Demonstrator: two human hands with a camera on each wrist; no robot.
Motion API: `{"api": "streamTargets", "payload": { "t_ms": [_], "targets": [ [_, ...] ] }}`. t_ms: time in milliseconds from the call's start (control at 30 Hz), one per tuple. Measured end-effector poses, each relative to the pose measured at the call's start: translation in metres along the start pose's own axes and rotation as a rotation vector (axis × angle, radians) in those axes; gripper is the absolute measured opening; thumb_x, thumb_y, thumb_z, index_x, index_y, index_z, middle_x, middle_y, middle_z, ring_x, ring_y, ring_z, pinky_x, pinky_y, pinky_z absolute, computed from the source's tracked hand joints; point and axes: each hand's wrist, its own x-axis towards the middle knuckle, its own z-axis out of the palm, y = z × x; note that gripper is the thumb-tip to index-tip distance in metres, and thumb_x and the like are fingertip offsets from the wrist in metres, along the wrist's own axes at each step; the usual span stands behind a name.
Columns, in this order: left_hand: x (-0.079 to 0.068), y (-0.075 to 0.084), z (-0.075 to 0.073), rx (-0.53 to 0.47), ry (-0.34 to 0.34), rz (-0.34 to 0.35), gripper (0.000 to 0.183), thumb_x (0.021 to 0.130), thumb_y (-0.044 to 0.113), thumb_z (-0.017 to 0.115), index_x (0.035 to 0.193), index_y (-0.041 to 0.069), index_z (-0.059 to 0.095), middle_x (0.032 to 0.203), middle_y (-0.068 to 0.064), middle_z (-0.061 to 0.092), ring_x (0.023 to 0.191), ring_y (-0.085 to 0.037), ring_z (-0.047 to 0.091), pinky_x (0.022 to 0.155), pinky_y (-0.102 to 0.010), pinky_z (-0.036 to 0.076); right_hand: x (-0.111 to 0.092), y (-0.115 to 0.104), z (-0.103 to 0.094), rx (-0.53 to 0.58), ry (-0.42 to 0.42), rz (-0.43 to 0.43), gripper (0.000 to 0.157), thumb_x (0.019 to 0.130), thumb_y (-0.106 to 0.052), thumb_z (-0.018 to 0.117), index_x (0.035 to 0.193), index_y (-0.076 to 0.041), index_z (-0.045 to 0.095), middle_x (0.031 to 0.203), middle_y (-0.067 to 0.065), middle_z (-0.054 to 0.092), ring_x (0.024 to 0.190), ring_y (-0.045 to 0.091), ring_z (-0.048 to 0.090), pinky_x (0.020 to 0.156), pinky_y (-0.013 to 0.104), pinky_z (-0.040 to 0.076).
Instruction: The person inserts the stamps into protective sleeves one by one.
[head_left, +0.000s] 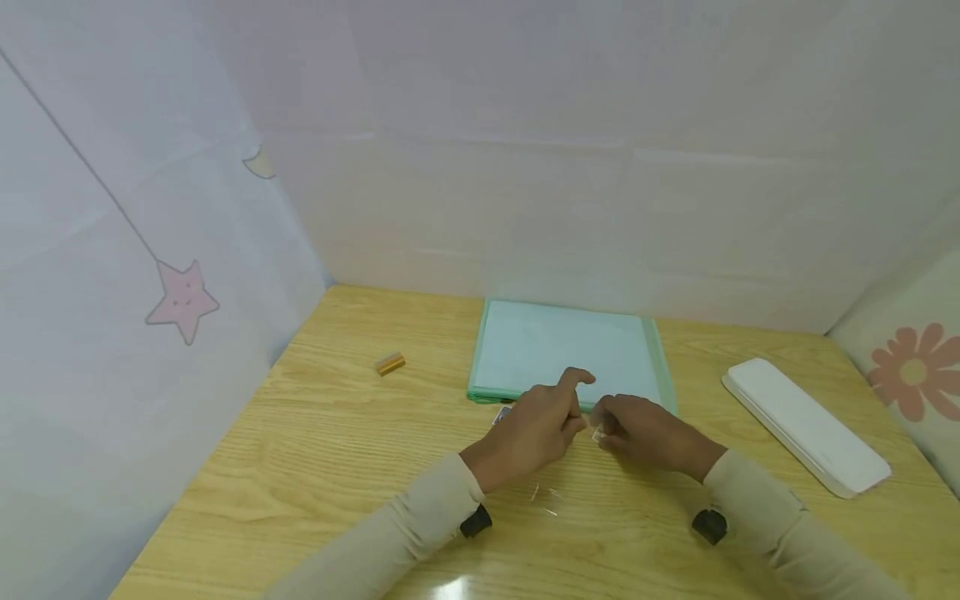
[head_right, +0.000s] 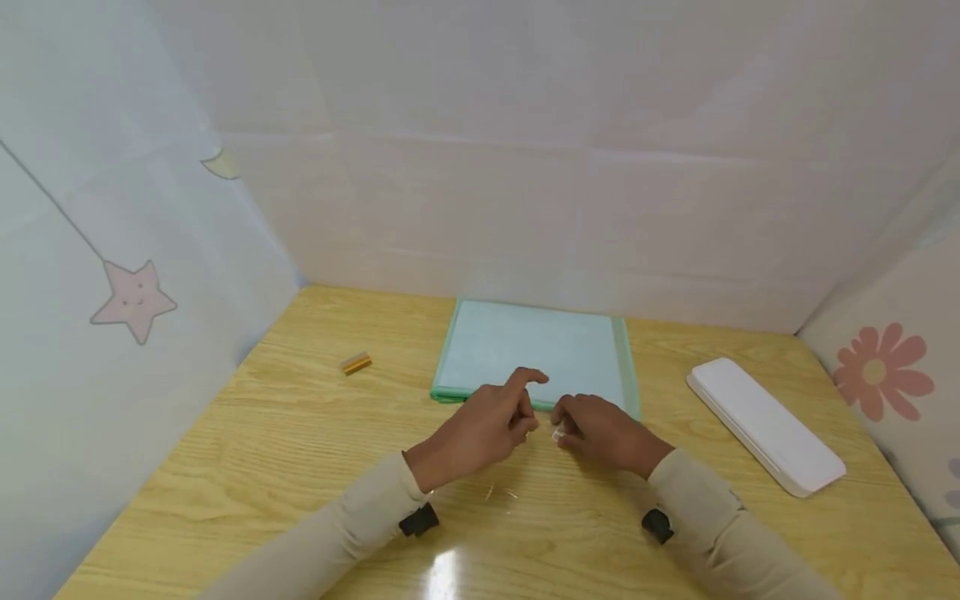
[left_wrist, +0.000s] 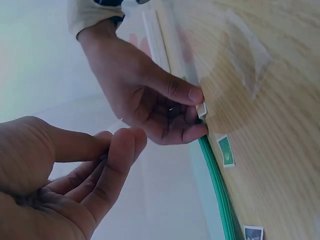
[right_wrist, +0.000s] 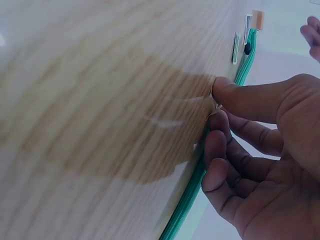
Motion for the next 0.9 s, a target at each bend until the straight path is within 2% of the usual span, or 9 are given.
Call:
{"api": "streamTargets", "payload": {
  "t_ms": [133,267,533,733,800,900],
  "targets": [
    [0.000,-0.005,-0.005,-0.023,0.048,-0.010,0.018,0.100,0.007,0.063,0.118,0.009,0.064,0.087,0.009,0.064,0.061,0.003,0.052,0.058,-0.013,0.046,0.000,-0.001,0.001,0.020,-0.002,0.022,0.018,0.097,-0.015,0.070,0.113,-0.010,0.062,0.097,-0.006,0.060,0.086,0.008,0.057,0.074,0.029,0.052],
    [0.000,-0.009,-0.009,-0.043,0.116,0.001,0.007,0.101,0.012,0.063,0.102,0.015,0.069,0.089,0.008,0.064,0.067,0.004,0.054,0.059,-0.013,0.047,-0.001,-0.001,0.000,0.037,-0.003,0.023,0.012,0.099,-0.016,0.067,0.110,-0.011,0.062,0.097,-0.006,0.058,0.086,0.008,0.056,0.074,0.029,0.052],
    [0.000,-0.014,-0.011,-0.061,0.180,-0.011,0.004,0.100,0.019,0.066,0.098,0.016,0.067,0.089,0.009,0.061,0.072,0.004,0.055,0.062,-0.014,0.048,-0.005,0.001,0.000,0.068,0.018,-0.001,0.012,0.098,-0.012,0.068,0.106,-0.016,0.060,0.099,-0.004,0.054,0.086,0.010,0.052,0.075,0.030,0.050],
    [0.000,-0.015,-0.012,-0.061,0.189,-0.034,0.005,0.099,0.021,0.067,0.097,0.016,0.064,0.089,0.010,0.059,0.074,0.003,0.056,0.064,-0.014,0.048,-0.003,0.002,0.000,0.122,0.023,0.034,0.014,0.099,-0.013,0.067,0.108,-0.018,0.059,0.088,-0.009,0.060,0.073,0.007,0.053,0.066,0.027,0.048],
    [0.000,-0.016,-0.013,-0.056,0.191,-0.039,0.006,0.099,0.021,0.067,0.097,0.016,0.063,0.088,0.010,0.060,0.074,0.003,0.056,0.064,-0.014,0.048,-0.003,0.001,-0.004,0.151,0.044,0.044,0.018,0.099,-0.014,0.068,0.113,-0.017,0.057,0.085,-0.009,0.061,0.070,0.006,0.054,0.064,0.027,0.048],
    [0.000,-0.017,-0.013,-0.042,0.203,-0.044,0.008,0.098,0.020,0.068,0.096,0.016,0.061,0.087,0.010,0.060,0.072,0.003,0.056,0.063,-0.014,0.048,-0.001,-0.005,-0.018,0.180,0.131,0.033,0.022,0.098,-0.017,0.069,0.117,-0.016,0.057,0.087,-0.009,0.062,0.071,0.006,0.057,0.065,0.027,0.050]
  ]
}}
